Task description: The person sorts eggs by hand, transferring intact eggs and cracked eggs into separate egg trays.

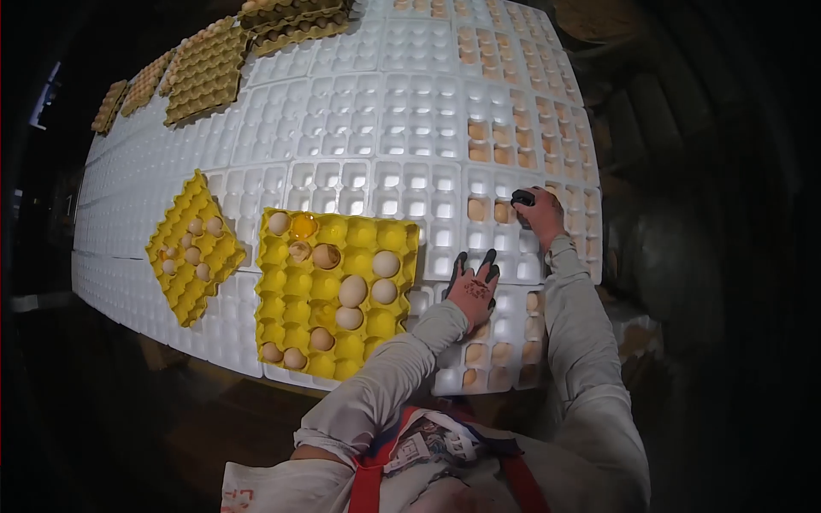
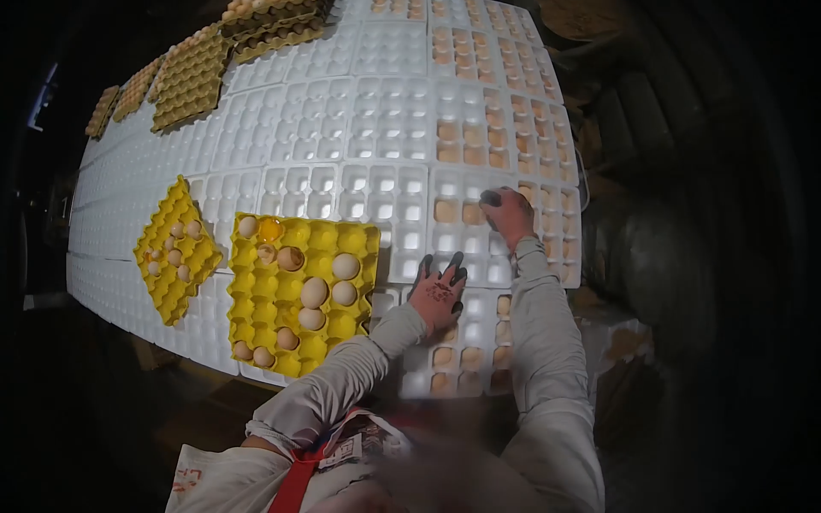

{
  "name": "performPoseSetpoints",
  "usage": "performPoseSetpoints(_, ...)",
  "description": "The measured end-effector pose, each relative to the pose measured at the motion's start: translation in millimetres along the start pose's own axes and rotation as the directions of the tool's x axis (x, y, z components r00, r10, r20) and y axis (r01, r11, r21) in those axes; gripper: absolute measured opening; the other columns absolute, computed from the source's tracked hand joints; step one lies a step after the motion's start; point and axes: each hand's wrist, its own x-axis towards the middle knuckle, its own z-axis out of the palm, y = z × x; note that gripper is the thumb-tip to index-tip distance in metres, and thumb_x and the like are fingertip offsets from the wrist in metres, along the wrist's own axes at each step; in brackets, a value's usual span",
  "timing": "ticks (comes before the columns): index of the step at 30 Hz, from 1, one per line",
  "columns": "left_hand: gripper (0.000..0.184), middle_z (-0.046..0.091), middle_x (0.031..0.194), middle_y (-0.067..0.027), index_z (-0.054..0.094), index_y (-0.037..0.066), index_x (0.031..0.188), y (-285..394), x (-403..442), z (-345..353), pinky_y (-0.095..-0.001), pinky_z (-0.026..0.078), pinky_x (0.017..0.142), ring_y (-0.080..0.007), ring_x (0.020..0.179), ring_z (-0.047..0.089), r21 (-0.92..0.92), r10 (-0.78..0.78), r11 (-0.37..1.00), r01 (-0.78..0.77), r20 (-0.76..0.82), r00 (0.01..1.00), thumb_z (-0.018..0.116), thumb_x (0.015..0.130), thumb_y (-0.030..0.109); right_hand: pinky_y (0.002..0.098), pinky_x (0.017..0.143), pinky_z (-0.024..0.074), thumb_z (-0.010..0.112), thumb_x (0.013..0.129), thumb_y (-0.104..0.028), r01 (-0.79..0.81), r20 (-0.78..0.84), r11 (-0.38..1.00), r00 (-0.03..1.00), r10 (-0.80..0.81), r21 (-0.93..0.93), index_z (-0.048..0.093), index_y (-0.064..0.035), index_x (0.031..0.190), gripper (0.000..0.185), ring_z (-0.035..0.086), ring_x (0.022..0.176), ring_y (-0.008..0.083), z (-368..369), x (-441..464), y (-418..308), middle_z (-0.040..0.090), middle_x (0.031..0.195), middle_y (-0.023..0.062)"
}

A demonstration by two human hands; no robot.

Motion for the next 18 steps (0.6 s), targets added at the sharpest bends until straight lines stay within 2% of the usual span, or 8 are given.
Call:
performPoseSetpoints(1,0.057,0.041,0.140,-0.0191,0.047,0.009,0.135,0.1,-0.7,1.4,-0.0565,0.023,0.109,-0.0353,0.111,0.053,-0.004,-0.001,1.000,0.001,-0.028,1.000,0.055,0.084,0.035,0.0398,0.078,0.0494,0.069,0.073,-0.026,0.019,0.045,0.996,0.999,-0.015,-0.083,0.070,-0.0130,0.094,0.026,0.063,0.091,0.0305,-4.1,1.1,0.2,0.067,0.096,0.0077)
performPoseSetpoints(4,0.057,0.038,0.142,-0.0190,0.045,0.010,0.136,1.5,1.1,-2.4,-0.0568,0.023,0.109,-0.0348,0.118,0.049,0.012,-0.017,1.000,0.016,0.053,0.998,0.054,0.086,0.035,0.0393,0.076,0.0503,0.073,0.071,-0.027,0.113,0.183,0.978,0.980,-0.080,-0.174,0.070,-0.0057,0.096,0.032,0.064,0.085,0.0310,-5.6,-2.2,-10.6,0.066,0.094,0.0121)
performPoseSetpoints(5,0.058,0.038,0.143,-0.0188,0.045,0.010,0.137,2.0,0.7,-2.4,-0.0567,0.022,0.109,-0.0349,0.118,0.049,0.002,-0.018,1.000,0.018,0.060,0.998,0.054,0.086,0.036,0.0398,0.079,0.0477,0.069,0.075,-0.032,0.113,0.191,0.961,0.979,-0.065,-0.252,0.067,-0.0085,0.093,0.029,0.063,0.091,0.0305,-0.7,-6.0,-12.6,0.064,0.095,0.0118)
performPoseSetpoints(9,0.060,0.037,0.144,-0.0180,0.045,0.010,0.137,1.6,0.8,-4.6,-0.0563,0.019,0.111,-0.0350,0.121,0.047,0.020,-0.021,1.000,0.020,0.050,0.999,0.055,0.086,0.039,0.0441,0.075,0.0469,0.063,0.082,-0.030,0.236,0.199,0.883,0.966,-0.167,-0.406,0.062,-0.0064,0.090,0.025,0.062,0.087,0.0307,6.4,-6.7,-21.8,0.062,0.096,0.0131)
performPoseSetpoints(12,0.064,0.035,0.146,-0.0170,0.042,0.011,0.140,3.0,1.0,-6.5,-0.0565,0.016,0.112,-0.0344,0.123,0.046,0.033,-0.027,0.999,0.024,0.102,0.994,0.056,0.086,0.041,0.0414,0.075,0.0499,0.069,0.078,-0.031,0.110,-0.023,0.873,0.990,-0.137,-0.476,0.064,-0.0081,0.097,0.030,0.064,0.087,0.0298,12.9,-1.5,-17.0,0.061,0.103,0.0110)
performPoseSetpoints(13,0.064,0.035,0.146,-0.0169,0.041,0.011,0.140,3.2,0.3,-7.5,-0.0567,0.016,0.112,-0.0342,0.123,0.046,0.032,-0.031,0.999,0.028,0.106,0.994,0.056,0.086,0.041,0.0412,0.074,0.0502,0.069,0.079,-0.030,-0.002,-0.113,0.912,0.992,-0.049,-0.411,0.064,-0.0080,0.097,0.029,0.064,0.087,0.0294,9.9,0.7,-19.4,0.061,0.103,0.0110)
performPoseSetpoints(17,0.066,0.034,0.147,-0.0167,0.038,0.012,0.143,3.4,1.5,-3.4,-0.0570,0.014,0.113,-0.0340,0.124,0.045,0.068,-0.030,0.997,0.024,0.083,0.996,0.055,0.086,0.042,0.0413,0.074,0.0504,0.070,0.079,-0.027,0.294,0.213,0.881,0.950,-0.228,-0.372,0.063,-0.0079,0.097,0.027,0.064,0.087,0.0295,-5.0,-5.1,-23.5,0.061,0.101,0.0106)
performPoseSetpoints(18,0.066,0.035,0.146,-0.0167,0.038,0.012,0.143,3.6,1.1,-4.9,-0.0567,0.013,0.113,-0.0340,0.124,0.045,0.058,-0.031,0.998,0.026,0.096,0.995,0.055,0.086,0.042,0.0413,0.074,0.0503,0.070,0.079,-0.028,0.292,0.222,0.868,0.950,-0.218,-0.401,0.064,-0.0079,0.097,0.028,0.064,0.087,0.0296,-2.9,-5.6,-23.6,0.061,0.100,0.0106)
